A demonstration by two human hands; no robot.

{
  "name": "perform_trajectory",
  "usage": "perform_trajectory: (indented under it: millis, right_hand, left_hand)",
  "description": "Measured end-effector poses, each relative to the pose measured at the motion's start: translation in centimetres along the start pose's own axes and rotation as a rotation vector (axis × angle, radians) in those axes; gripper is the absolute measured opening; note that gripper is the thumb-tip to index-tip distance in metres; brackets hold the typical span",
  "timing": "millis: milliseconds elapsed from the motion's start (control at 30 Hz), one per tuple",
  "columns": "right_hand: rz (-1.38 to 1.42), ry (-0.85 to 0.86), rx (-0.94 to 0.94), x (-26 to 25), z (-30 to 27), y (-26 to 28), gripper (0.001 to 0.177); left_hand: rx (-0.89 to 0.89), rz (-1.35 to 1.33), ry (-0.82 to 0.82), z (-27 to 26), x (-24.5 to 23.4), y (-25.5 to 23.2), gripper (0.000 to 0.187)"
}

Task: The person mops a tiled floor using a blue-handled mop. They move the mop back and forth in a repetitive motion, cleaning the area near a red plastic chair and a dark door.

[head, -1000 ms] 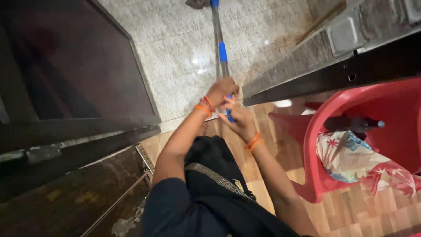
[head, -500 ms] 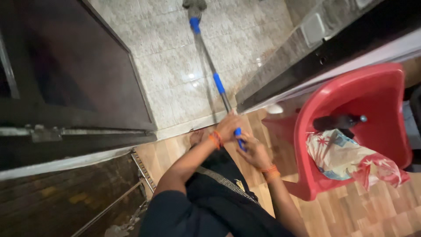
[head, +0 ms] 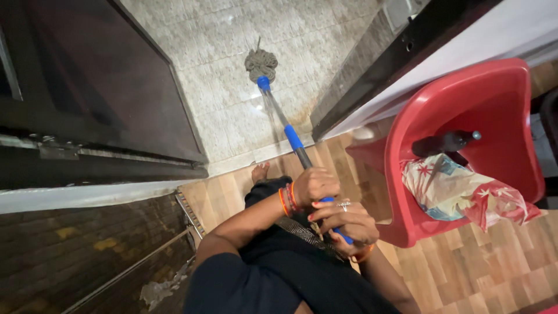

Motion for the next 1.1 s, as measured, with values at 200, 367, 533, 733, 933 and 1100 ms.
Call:
perform_trajectory:
  millis: [200,367,533,733,933,1100]
  right_hand:
    - [-0.051,-0.005,0.033,1.0,1.8,-5.7,0.025]
    - [-0.197,0.124,0.199,2.7,3.1,-14.6,0.022]
    - [-0.343,0.224,0.515,4.6,-0.6,-30.2,0.029]
    - [-0.423,0.436,0.776,7.5,-7.7,-41.6,0.031]
    - [-0.482,0.320,0.689,5.3,-12.4,-29.7,0.034]
    - [-0.370,0.141,0.577,1.0,-7.6,-13.0,0.027]
  left_hand:
    - [-0.011,0.021,-0.068,-1.0,-3.7,5.0,0.018]
    - [-0.175,0.170,-0.104,-5.1,-6.2,14.6,0.017]
    - [-0.437,0.275,0.050,-12.2,-7.7,28.7,0.026]
    - [-0.746,0.472,0.164,-16.2,-5.8,35.8,0.028]
    - [-0.664,0.322,0.056,-16.0,2.7,27.0,0.028]
    - [-0.372,0.120,-0.043,-7.3,4.5,13.5,0.033]
Point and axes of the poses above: each hand's wrist, its own z-axis towards the middle knuckle, its own x-axis out of the palm, y = z × x, the point moved 5 cm from there along z, towards the middle knuckle, and after that the axes turned 10 degrees about y, right-handed, at the moved point
